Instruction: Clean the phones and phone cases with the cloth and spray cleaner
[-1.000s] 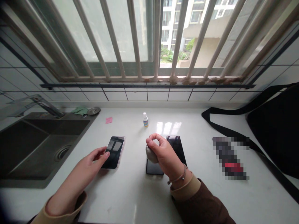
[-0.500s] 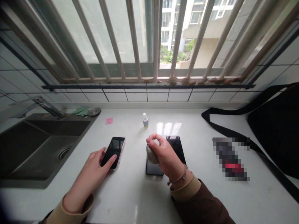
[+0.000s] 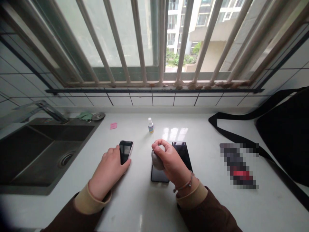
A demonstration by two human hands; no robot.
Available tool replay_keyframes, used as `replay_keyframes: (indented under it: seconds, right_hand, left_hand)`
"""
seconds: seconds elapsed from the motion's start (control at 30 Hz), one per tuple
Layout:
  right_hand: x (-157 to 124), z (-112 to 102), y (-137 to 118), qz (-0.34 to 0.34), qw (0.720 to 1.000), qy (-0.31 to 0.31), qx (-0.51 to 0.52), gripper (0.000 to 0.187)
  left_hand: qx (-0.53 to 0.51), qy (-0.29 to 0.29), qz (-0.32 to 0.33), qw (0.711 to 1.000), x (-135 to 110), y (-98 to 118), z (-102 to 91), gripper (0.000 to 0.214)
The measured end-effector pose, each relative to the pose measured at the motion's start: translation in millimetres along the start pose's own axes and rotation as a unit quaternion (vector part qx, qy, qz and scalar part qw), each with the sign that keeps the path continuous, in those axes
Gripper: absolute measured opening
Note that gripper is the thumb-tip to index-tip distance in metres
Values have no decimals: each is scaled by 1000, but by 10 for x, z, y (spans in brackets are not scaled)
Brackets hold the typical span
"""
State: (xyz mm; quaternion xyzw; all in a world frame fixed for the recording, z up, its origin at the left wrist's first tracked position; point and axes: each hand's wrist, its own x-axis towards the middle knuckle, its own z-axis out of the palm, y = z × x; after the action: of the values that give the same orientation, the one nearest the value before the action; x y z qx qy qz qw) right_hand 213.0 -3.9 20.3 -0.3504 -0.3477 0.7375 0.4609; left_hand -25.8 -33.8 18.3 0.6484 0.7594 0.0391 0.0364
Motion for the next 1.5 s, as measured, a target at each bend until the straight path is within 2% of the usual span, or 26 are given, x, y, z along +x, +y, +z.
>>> replay_keyframes:
  seconds: [0.1, 0.17, 0.23, 0.3, 0.33, 0.4, 0.5, 0.53, 0.63, 0.7, 0.93, 1.0, 1.13, 1.33, 1.43, 1.5]
  right_hand:
    - [2, 4, 1, 4, 1000, 9, -11, 55]
    - [10, 0, 11, 8, 999, 27, -42, 56]
    - [17, -9, 22, 3, 995, 51, -88, 57]
    - [20, -19, 30, -13, 988, 75, -136, 56]
    - [22, -25, 32, -24, 984, 84, -153, 56]
    - [29, -38, 35, -50, 980, 93, -167, 54]
    - [57, -59, 45, -87, 980, 90, -152, 51]
    - [69, -65, 50, -93, 981, 88, -147, 51]
    - [97, -76, 70, -91, 983, 76, -140, 49]
    - [107, -82, 86, -88, 984, 65, -138, 48]
    - [122, -127, 88, -134, 970, 88, -181, 45]
    - [122, -133, 69, -132, 968, 97, -192, 44]
    - [118, -129, 52, -126, 961, 103, -222, 41]
    - [119, -141, 70, -124, 962, 109, -218, 41]
    - [126, -149, 64, -114, 965, 115, -204, 44]
    - [130, -143, 62, -76, 977, 92, -178, 47]
  left_hand:
    - [16, 5, 8, 1000, -20, 61, 12, 69]
    - [12, 34, 13, 999, -38, 98, -14, 71]
    - [-41, 86, 38, 995, -33, 148, -69, 68]
    - [-157, 110, 103, 976, 11, 221, -130, 59]
    - [-230, 89, 150, 957, 49, 268, -150, 52]
    - [-364, -14, 209, 908, 145, 374, -152, 41]
    - [-516, -179, 186, 817, 289, 529, -57, 35]
    - [-546, -200, 174, 795, 323, 568, -16, 37]
    - [-637, -206, 124, 732, 364, 624, 66, 36]
    - [-668, -193, 102, 712, 354, 612, 68, 35]
    - [-652, -91, 90, 747, 311, 513, 5, 33]
    - [-661, -95, 91, 739, 296, 517, 11, 31]
    - [-695, -142, 91, 699, 270, 541, 34, 33]
    - [-672, -132, 112, 720, 273, 532, 42, 36]
    - [-673, -130, 122, 718, 272, 524, 41, 36]
    - [-678, -136, 125, 711, 265, 523, 40, 35]
